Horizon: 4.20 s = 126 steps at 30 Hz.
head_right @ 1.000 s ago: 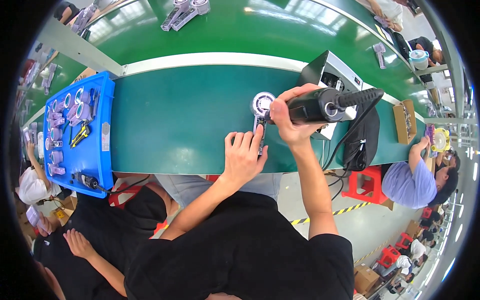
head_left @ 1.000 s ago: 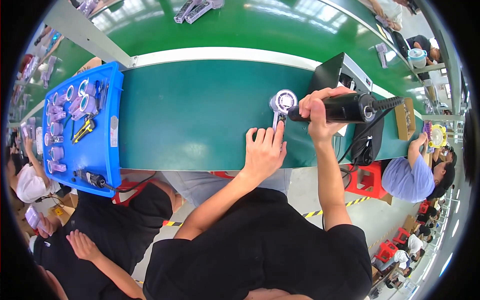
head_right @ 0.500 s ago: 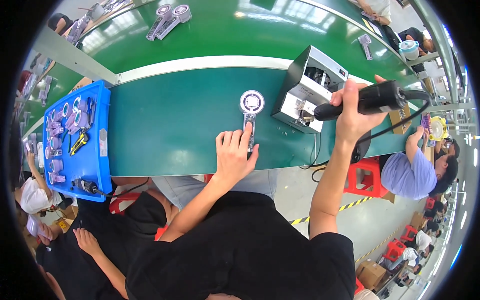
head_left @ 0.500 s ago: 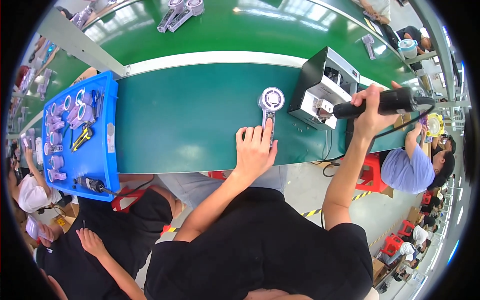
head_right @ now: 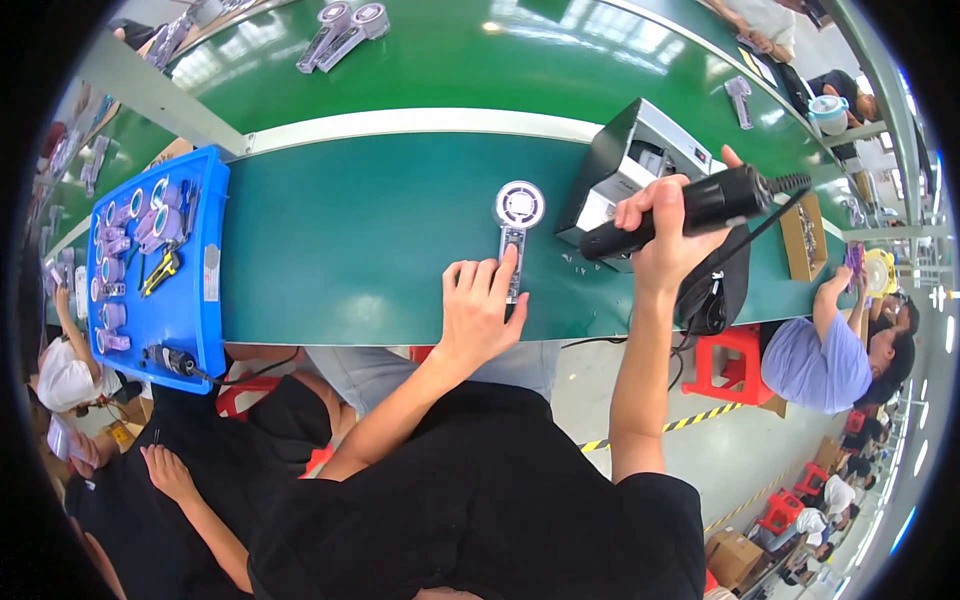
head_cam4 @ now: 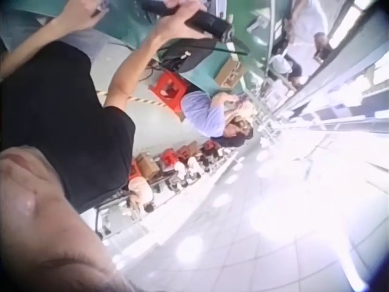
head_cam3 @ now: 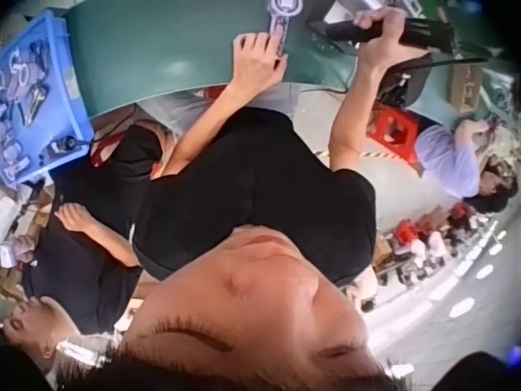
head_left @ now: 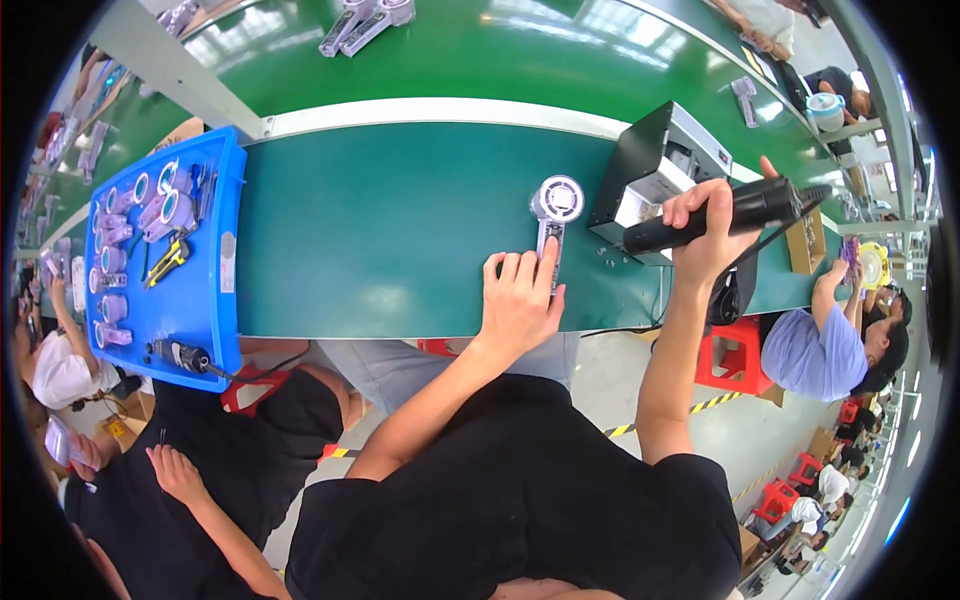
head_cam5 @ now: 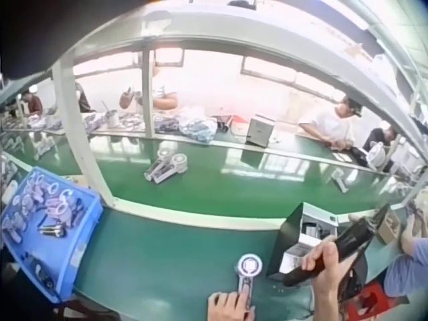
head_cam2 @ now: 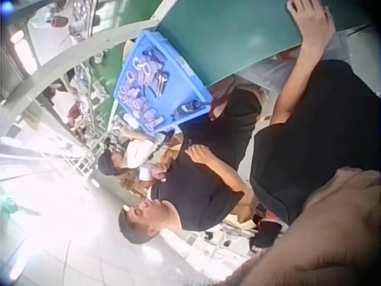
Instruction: Using an electric screwdriver to fasten screws into electronic components on a factory assembly line.
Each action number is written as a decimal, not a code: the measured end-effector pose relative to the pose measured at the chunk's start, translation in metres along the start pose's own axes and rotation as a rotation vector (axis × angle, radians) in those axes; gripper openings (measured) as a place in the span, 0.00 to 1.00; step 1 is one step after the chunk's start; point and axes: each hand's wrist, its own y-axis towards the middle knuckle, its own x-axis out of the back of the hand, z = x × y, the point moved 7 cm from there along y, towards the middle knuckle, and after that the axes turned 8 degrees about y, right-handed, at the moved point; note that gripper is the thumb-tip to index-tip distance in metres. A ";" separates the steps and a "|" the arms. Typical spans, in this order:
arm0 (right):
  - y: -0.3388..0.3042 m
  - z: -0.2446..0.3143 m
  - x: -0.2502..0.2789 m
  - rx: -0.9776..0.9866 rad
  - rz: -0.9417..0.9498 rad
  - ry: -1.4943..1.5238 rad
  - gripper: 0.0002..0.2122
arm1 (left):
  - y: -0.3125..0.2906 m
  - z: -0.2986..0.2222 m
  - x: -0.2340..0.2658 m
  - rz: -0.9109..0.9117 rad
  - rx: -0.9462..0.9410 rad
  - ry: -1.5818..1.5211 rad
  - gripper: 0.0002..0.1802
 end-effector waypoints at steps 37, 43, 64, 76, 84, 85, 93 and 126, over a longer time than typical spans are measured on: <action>-0.043 -0.049 -0.066 0.249 0.223 -0.097 0.32 | 0.007 0.005 0.004 0.081 -0.009 -0.100 0.41; -0.018 0.017 -0.034 0.242 0.093 -0.033 0.31 | 0.009 0.005 0.009 0.149 -0.044 -0.044 0.39; 0.011 -0.006 0.046 -0.097 -0.102 0.045 0.28 | 0.020 -0.017 -0.016 0.025 -0.269 -0.062 0.25; -0.025 -0.020 0.029 -0.044 -0.010 0.049 0.26 | 0.019 -0.020 -0.024 0.044 -0.281 0.030 0.23; -0.028 -0.022 0.025 -0.040 0.034 0.022 0.25 | 0.020 -0.020 -0.022 0.048 -0.273 0.001 0.23; -0.029 -0.023 0.024 -0.031 0.051 0.014 0.25 | 0.020 -0.019 -0.023 0.051 -0.271 -0.002 0.23; -0.039 -0.026 0.016 -0.016 0.138 0.018 0.26 | 0.022 -0.019 -0.022 0.024 -0.262 0.024 0.23; 0.044 -0.005 0.049 -0.123 -0.060 -0.051 0.24 | 0.021 -0.024 -0.024 0.216 -0.362 0.101 0.32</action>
